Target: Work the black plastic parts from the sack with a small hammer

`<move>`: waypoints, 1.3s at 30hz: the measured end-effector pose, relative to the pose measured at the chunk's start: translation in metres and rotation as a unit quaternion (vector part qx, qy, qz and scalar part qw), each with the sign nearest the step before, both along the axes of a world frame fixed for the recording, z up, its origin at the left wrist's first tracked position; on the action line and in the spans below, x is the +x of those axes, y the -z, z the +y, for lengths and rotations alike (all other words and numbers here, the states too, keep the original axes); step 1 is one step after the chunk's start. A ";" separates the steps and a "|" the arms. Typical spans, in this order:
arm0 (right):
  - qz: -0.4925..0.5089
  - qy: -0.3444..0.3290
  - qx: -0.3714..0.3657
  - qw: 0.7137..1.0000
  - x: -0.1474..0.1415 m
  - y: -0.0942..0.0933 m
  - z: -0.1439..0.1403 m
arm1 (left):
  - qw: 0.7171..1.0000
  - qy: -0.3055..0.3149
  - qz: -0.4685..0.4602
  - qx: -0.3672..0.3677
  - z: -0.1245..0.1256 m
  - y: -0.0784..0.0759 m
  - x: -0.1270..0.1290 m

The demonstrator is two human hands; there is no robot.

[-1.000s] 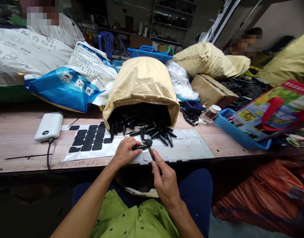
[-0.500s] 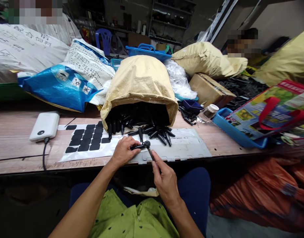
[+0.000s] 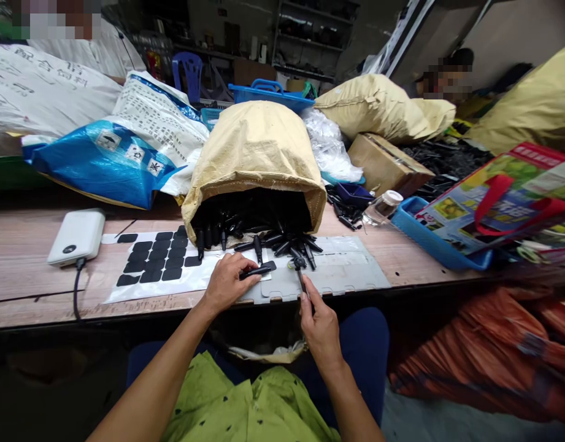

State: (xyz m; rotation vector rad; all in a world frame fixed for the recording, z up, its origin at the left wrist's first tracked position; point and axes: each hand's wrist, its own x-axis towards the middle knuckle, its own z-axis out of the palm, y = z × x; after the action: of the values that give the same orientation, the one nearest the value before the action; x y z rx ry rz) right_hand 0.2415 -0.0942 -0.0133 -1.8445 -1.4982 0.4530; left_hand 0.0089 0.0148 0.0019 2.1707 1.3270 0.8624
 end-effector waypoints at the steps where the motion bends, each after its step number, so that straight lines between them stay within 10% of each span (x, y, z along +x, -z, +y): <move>1: 0.002 -0.001 0.000 1.000 0.000 0.002 0.000 | 1.000 0.010 -0.017 0.001 -0.006 -0.004 0.000; 7: 0.004 -0.001 -0.006 1.000 0.003 0.006 0.000 | 0.963 0.207 -0.041 -0.169 -0.069 -0.019 0.008; 16: 0.001 -0.010 0.011 1.000 0.001 0.003 0.000 | 0.940 0.080 0.156 -0.291 -0.095 0.068 0.013; 21: -0.002 -0.009 0.016 1.000 0.001 0.003 0.000 | 0.950 0.156 0.021 -0.269 -0.079 0.005 0.026; 25: -0.003 -0.004 0.013 1.000 0.001 0.003 0.000 | 0.990 -0.073 -0.032 -0.113 -0.031 -0.033 0.037; 30: -0.012 -0.003 0.017 1.000 0.001 0.004 0.000 | 0.966 -0.250 0.059 -0.038 0.024 -0.018 0.047; 39: -0.003 -0.009 0.020 1.000 0.001 0.004 -0.001 | 0.989 -0.126 0.070 -0.033 0.007 -0.018 0.019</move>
State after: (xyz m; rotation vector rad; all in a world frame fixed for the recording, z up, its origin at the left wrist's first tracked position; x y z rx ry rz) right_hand 0.2429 -0.0948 -0.0170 -1.8038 -1.5179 0.4232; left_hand 0.0282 0.0214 0.0204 2.0746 1.7025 0.7562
